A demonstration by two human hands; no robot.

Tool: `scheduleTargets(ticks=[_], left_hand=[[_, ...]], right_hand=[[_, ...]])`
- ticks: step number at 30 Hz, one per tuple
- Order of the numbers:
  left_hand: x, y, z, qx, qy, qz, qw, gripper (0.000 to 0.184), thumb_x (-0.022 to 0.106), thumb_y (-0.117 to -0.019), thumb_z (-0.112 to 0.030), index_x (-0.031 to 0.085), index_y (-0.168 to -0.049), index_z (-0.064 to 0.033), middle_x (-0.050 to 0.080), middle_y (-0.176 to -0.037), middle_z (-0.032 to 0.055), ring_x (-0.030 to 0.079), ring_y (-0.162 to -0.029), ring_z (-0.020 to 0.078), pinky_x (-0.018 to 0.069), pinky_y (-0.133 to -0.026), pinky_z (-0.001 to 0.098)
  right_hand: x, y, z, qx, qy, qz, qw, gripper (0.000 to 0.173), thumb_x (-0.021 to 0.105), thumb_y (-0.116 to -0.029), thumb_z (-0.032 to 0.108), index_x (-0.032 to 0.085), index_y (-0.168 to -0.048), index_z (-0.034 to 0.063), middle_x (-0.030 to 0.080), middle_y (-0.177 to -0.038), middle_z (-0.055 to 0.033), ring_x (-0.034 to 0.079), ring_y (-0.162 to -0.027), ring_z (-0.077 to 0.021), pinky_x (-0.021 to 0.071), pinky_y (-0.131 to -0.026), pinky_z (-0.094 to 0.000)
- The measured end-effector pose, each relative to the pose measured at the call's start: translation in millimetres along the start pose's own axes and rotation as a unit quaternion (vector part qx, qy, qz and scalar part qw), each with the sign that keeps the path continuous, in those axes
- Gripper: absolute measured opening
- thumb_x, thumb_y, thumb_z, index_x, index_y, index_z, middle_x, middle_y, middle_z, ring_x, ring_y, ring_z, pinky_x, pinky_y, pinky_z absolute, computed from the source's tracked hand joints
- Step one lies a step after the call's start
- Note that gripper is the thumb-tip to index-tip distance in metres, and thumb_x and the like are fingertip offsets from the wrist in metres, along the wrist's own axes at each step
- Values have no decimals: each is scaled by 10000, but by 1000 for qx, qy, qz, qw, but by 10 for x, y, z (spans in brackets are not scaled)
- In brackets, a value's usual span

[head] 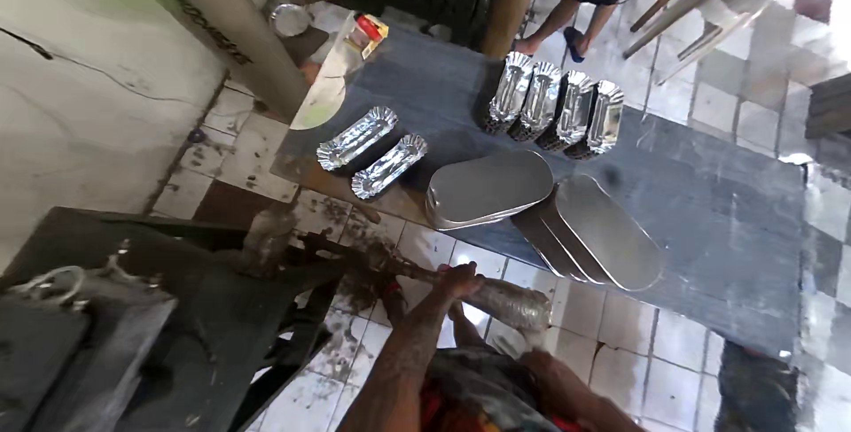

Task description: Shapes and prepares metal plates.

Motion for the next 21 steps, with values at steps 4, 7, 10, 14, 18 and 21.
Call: scheduleTargets(ticks=[4, 7, 10, 14, 18, 21], left_hand=[[-70, -6, -235, -75, 13, 41, 996, 641, 310, -1067, -536, 683, -1272, -57, 644, -1353, 182, 565, -1315, 355, 376, -1092, 645], [-176, 256, -72, -6, 35, 15, 999, 632, 323, -1055, -513, 706, -1172, -25, 681, -1240, 217, 634, -1194, 374, 477, -977, 634], [-691, 1022, -230, 13, 24, -42, 999, 606, 298, -1109, -440, 650, -1247, 34, 634, -1283, 281, 585, -1249, 437, 420, -1026, 675], [-1302, 2675, -194, 152, 288, -259, 909, 456, 410, -1095, -269, 530, -1432, 14, 631, -1314, 183, 617, -1175, 195, 486, -1046, 393], [-1769, 3745, 224, 202, 458, -467, 729, 338, 362, -1110, -327, 577, -1315, -166, 687, -1155, -64, 645, -1014, 3, 564, -872, 228], [-1568, 3974, 488, 151, 361, -558, 732, 453, 297, -1133, -361, 435, -1525, -181, 554, -1455, 55, 576, -1249, 175, 506, -1021, 418]], right_hand=[[87, 141, 238, 83, -86, 33, 992, 376, 506, -1069, 216, 640, -1327, -23, 642, -1341, -245, 587, -1291, -391, 394, -1148, -532], [258, 188, 107, 5, -125, -61, 990, 369, 537, -1051, 184, 628, -1343, -22, 641, -1332, -254, 589, -1287, -390, 418, -1146, -488], [232, 177, 12, -67, -130, -77, 986, 393, 578, -1019, 118, 593, -1368, -61, 601, -1365, -293, 558, -1308, -429, 409, -1154, -496], [-3, -35, 50, -132, -82, -46, 987, 392, 633, -985, 161, 646, -1333, -17, 644, -1321, -249, 613, -1246, -379, 455, -1112, -506], [-228, -362, 367, -188, -115, -61, 973, 337, 660, -954, 148, 693, -1247, -16, 691, -1240, -206, 661, -1165, -305, 506, -1061, -469], [-448, -552, 956, -223, -121, -105, 962, 309, 656, -938, 115, 698, -1209, -26, 702, -1194, -191, 669, -1130, -274, 524, -1034, -452]])
Point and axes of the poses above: each hand's wrist, its own y-axis away from the middle knuckle, its own x-axis out of the palm, z = x × y, the point moved 2 cm from there along -y, towards the middle knuckle
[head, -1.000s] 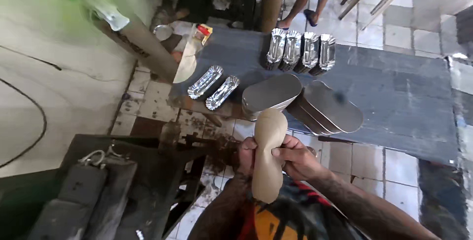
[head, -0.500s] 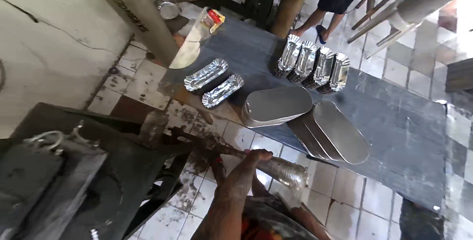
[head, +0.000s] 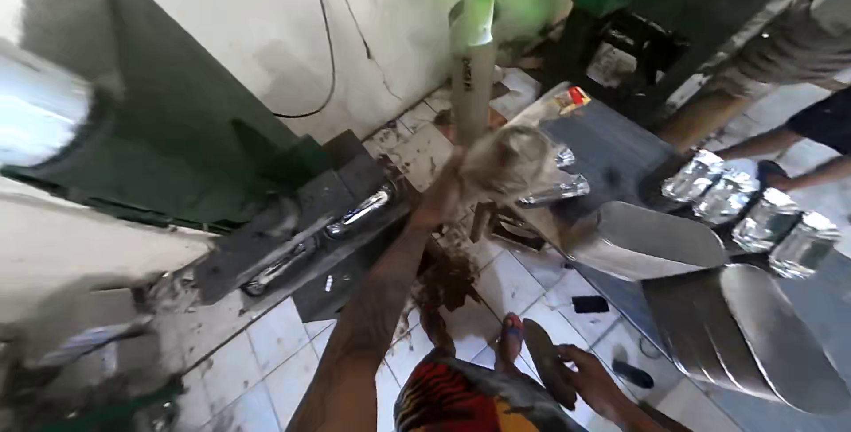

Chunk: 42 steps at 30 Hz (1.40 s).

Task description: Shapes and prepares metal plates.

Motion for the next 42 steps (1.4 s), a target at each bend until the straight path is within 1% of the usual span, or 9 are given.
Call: scheduleTargets(ticks=[8, 14, 20, 24, 26, 28, 33, 39, 42], left_hand=[[-1677, 630, 829, -194, -421, -16, 886, 577, 430, -1068, -534, 635, -1309, -52, 674, -1202, 237, 645, -1137, 415, 477, -988, 657], [-2580, 1655, 989, -139, -524, 187, 819, 452, 460, -1089, -354, 722, -1051, 12, 687, -1111, 256, 646, -1106, 438, 469, -990, 642], [-2356, 2378, 516, -49, -491, 178, 851, 325, 512, -1072, -216, 728, -1085, 26, 710, -1057, 242, 701, -1025, 399, 552, -923, 562], [-1704, 2802, 162, 22, -304, 227, 925, 254, 580, -1025, -189, 736, -916, -20, 712, -839, 132, 715, -801, 260, 598, -768, 453], [-1500, 2877, 117, -28, -246, 231, 941, 280, 603, -1020, -194, 672, -1150, 45, 697, -1071, 213, 701, -1002, 311, 573, -907, 471], [-1382, 2880, 50, -88, -195, 217, 952, 423, 624, -991, -114, 537, -1351, 91, 610, -1284, 281, 632, -1186, 355, 514, -1032, 480], [-1156, 2838, 153, -187, -257, 318, 893, 364, 439, -1068, -219, 682, -1042, 51, 685, -955, 230, 682, -939, 384, 523, -852, 577], [-701, 2374, 709, -174, 13, 461, 870, 291, 576, -984, -288, 669, -948, -15, 617, -787, 12, 559, -671, 70, 492, -626, 286], [-188, 2071, 719, -164, 5, 468, 868, 281, 577, -1000, -248, 694, -946, 1, 641, -839, 25, 578, -733, 63, 507, -694, 284]], right_hand=[[369, -1154, 1668, -252, 46, -136, 957, 243, 589, -911, -10, 713, -1116, -51, 722, -1090, -179, 698, -1026, -236, 582, -929, -413], [1174, -1938, 2891, -594, 363, -18, 718, 221, 579, -950, -22, 738, -1083, 54, 752, -1101, -123, 722, -1032, -312, 570, -938, -504], [2120, -2629, 3453, -427, 479, 167, 748, 363, 507, -1045, 75, 612, -1393, 88, 574, -1473, -120, 481, -1420, -329, 258, -1200, -666], [3233, -2234, 3873, -420, 381, 242, 787, 351, 449, -1062, 89, 585, -1373, -2, 536, -1493, -169, 538, -1344, -388, 437, -1074, -634], [3491, -2104, 4099, -425, 432, 287, 742, 310, 485, -1035, 18, 580, -1316, -71, 514, -1481, -218, 482, -1374, -433, 405, -1067, -689], [3368, -2089, 4145, -422, 451, 305, 725, 338, 550, -1015, 41, 573, -1333, -71, 514, -1477, -230, 480, -1371, -440, 402, -1070, -689], [1640, -1983, 4464, -282, 599, 421, 619, 378, 724, -952, 288, 694, -1220, 24, 682, -1164, -219, 632, -1124, -435, 469, -938, -683], [-836, -1902, 4627, -348, 217, 281, 868, 375, 562, -1020, 124, 559, -1272, -154, 664, -1097, -261, 681, -975, -247, 565, -835, -373], [-770, -459, 4330, 0, 178, -15, 984, 459, 666, -988, 175, 535, -1427, 150, 666, -1221, -123, 672, -994, -253, 559, -862, -436]])
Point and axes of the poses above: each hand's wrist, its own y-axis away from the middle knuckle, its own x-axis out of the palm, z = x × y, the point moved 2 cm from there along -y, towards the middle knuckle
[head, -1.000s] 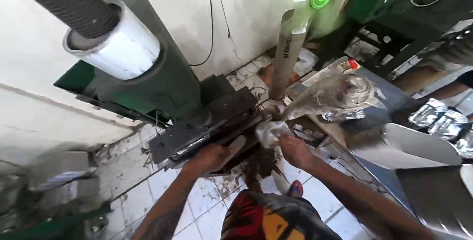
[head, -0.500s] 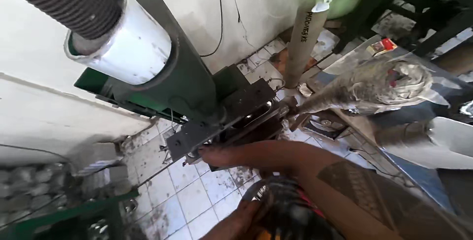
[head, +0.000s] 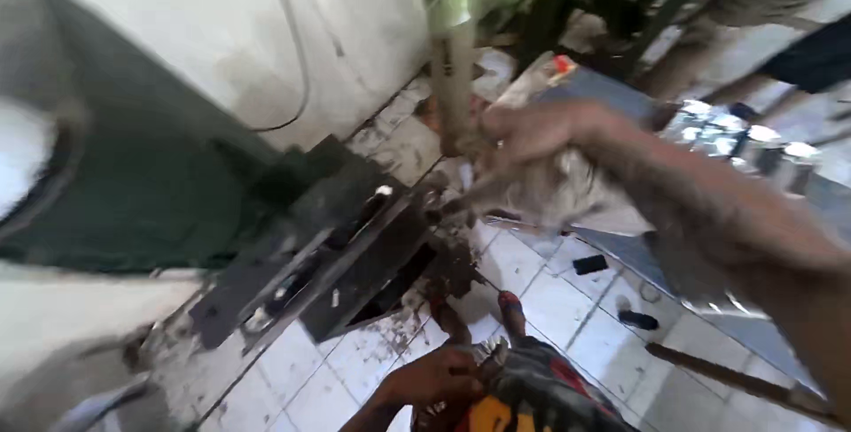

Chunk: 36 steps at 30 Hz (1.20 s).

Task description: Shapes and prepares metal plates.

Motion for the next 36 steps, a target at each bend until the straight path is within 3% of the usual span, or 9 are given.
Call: scheduleTargets(ticks=[3, 7, 12, 17, 22, 26, 30, 33, 36], left_hand=[[-307, -593, -347, -27, -84, -87, 992, 214, 605, -997, -173, 692, -1089, 0, 670, -995, 87, 642, -877, 137, 557, -819, 350], [-891, -1731, -1152, -118, -311, -150, 931, 423, 495, -1071, -176, 504, -1440, 30, 535, -1412, 260, 560, -1286, 346, 441, -1108, 500], [-1628, -3243, -1653, -53, -522, -90, 847, 262, 581, -1031, -206, 694, -1080, 25, 670, -1028, 220, 674, -941, 349, 553, -855, 547], [-2058, -4099, -1712, -59, -612, 16, 788, 304, 642, -1001, -270, 693, -1050, 25, 657, -1115, 228, 651, -1067, 362, 526, -950, 554], [-2127, -4132, -1547, -64, -598, 44, 798, 290, 692, -973, -286, 730, -1098, -26, 656, -1165, 197, 642, -1083, 330, 522, -965, 521], [-2238, -4122, -1381, 0, -564, 39, 825, 236, 627, -1000, -232, 721, -1043, -20, 667, -1089, 192, 664, -1002, 323, 544, -902, 536], [-2145, -4121, -1471, -22, -577, 26, 816, 276, 681, -974, -260, 709, -1003, 13, 669, -1044, 233, 668, -948, 381, 543, -852, 600], [-1950, -3998, -1746, 35, -576, -29, 817, 463, 700, -969, -352, 661, -1242, 20, 569, -1341, 300, 616, -1157, 466, 504, -958, 664], [-1463, -3725, -2229, 133, -483, -118, 857, 465, 575, -1045, -339, 606, -1324, 32, 570, -1333, 304, 596, -1192, 464, 487, -980, 659]], right_hand=[[458, -248, -2017, -156, 58, 96, 981, 783, 802, -862, 441, 487, -1509, 135, 539, -1462, -196, 564, -1284, -385, 485, -1020, -634], [1393, 158, -3805, 55, 74, 122, 988, 973, 833, -807, 481, 379, -1570, 83, 375, -1608, -207, 346, -1481, -435, 339, -1136, -689], [2227, 266, -4913, 200, 81, 49, 975, 975, 748, -790, 637, 432, -1546, 110, 450, -1574, -154, 427, -1447, -356, 353, -1162, -596], [2223, 157, -5119, 200, 54, 76, 975, 990, 766, -737, 683, 491, -1500, 115, 511, -1515, -141, 484, -1390, -356, 428, -1099, -590], [2295, 160, -5208, 201, 38, 52, 977, 983, 760, -725, 700, 518, -1475, 114, 542, -1479, -141, 506, -1365, -356, 428, -1098, -601], [2056, 323, -4781, 222, -15, 25, 975, 803, 724, -854, 566, 515, -1493, 127, 517, -1520, -137, 443, -1431, -344, 263, -1213, -585], [1280, 887, -3764, 87, -185, -219, 954, 449, 638, -1000, 387, 675, -1295, 51, 680, -1266, -166, 634, -1209, -267, 495, -1075, -468], [479, 1214, -3461, -18, 60, -492, 868, 488, 638, -985, 453, 716, -1123, -8, 737, -1097, -174, 695, -1054, -287, 550, -961, -444], [44, 1141, -3965, 64, 185, -404, 894, 712, 632, -906, 660, 705, -1169, 2, 729, -1145, -158, 675, -1140, -330, 378, -1172, -566]])
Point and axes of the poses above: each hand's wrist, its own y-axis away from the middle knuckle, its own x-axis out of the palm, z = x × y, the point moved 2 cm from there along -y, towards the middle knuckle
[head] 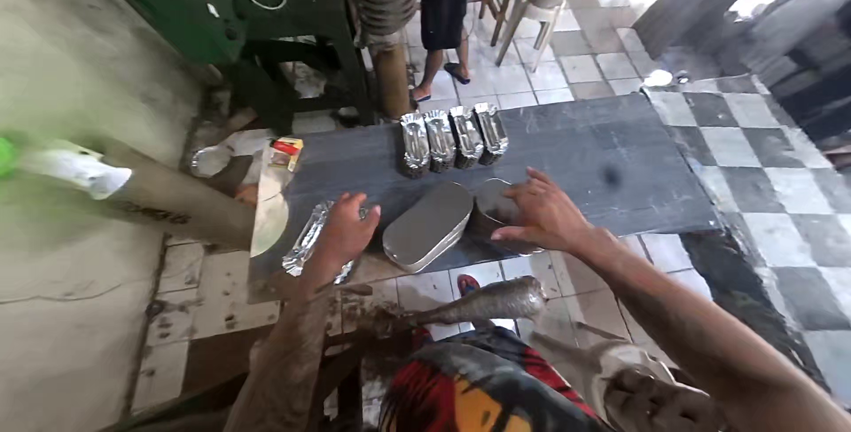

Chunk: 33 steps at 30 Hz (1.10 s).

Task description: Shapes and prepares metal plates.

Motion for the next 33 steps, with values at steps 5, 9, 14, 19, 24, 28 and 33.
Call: scheduleTargets(ticks=[5, 9, 14, 19, 24, 28, 33], left_hand=[[480, -143, -1246, -16, -58, 96, 994, 480, 652, -984, -413, 640, -1282, -37, 638, -1230, 190, 660, -1087, 349, 545, -929, 577], [732, -487, -1008, 40, -41, 224, 973, 387, 795, -878, -326, 659, -1171, -113, 720, -961, 102, 703, -866, 281, 580, -779, 552], [483, -706, -880, 45, 102, 386, 916, 453, 713, -970, -270, 585, -1363, -87, 704, -1103, 112, 690, -938, 192, 576, -871, 428], [472, -730, -924, 31, 131, 414, 900, 448, 720, -958, -186, 573, -1360, -54, 702, -1105, 112, 688, -945, 169, 576, -883, 389], [665, -667, -534, 113, 107, 331, 931, 494, 760, -923, -293, 597, -1353, -112, 723, -1106, 99, 711, -936, 205, 599, -848, 429], [402, -109, -993, 82, 19, 178, 981, 521, 608, -1002, -174, 436, -1491, -120, 694, -1130, 201, 703, -947, 346, 581, -806, 553], [87, 752, -1228, 96, 336, -27, 937, 343, 438, -923, -35, 669, -1176, -63, 723, -1016, 27, 694, -880, 91, 603, -781, 314]], right_hand=[[130, -26, -312, 8, -150, 69, 986, 409, 518, -1053, 402, 708, -1192, 68, 731, -1128, -75, 651, -1190, -202, 281, -1252, -499], [63, -67, -393, 26, -234, 115, 965, 461, 421, -1081, 402, 697, -1260, 79, 702, -1266, -61, 576, -1319, -178, 201, -1284, -483], [87, -47, -453, 20, -257, 76, 963, 423, 461, -1073, 362, 727, -1202, 59, 733, -1194, -51, 624, -1253, -161, 255, -1272, -467], [161, -18, -342, 8, -231, -1, 973, 215, 672, -902, 195, 746, -1024, 35, 743, -969, -37, 697, -1006, -135, 358, -1217, -461], [209, 9, -293, -2, -186, 4, 983, 256, 666, -852, 168, 745, -1056, 36, 748, -1009, -77, 693, -1059, -218, 326, -1222, -490], [159, 77, -117, -21, -39, -14, 999, 310, 623, -887, 183, 728, -1129, 22, 737, -1117, -139, 677, -1139, -330, 416, -1154, -538], [-177, 168, 845, 68, -352, -150, 921, 280, 464, -1010, 82, 651, -1199, -6, 684, -1111, -72, 647, -1021, -133, 547, -915, -330]])
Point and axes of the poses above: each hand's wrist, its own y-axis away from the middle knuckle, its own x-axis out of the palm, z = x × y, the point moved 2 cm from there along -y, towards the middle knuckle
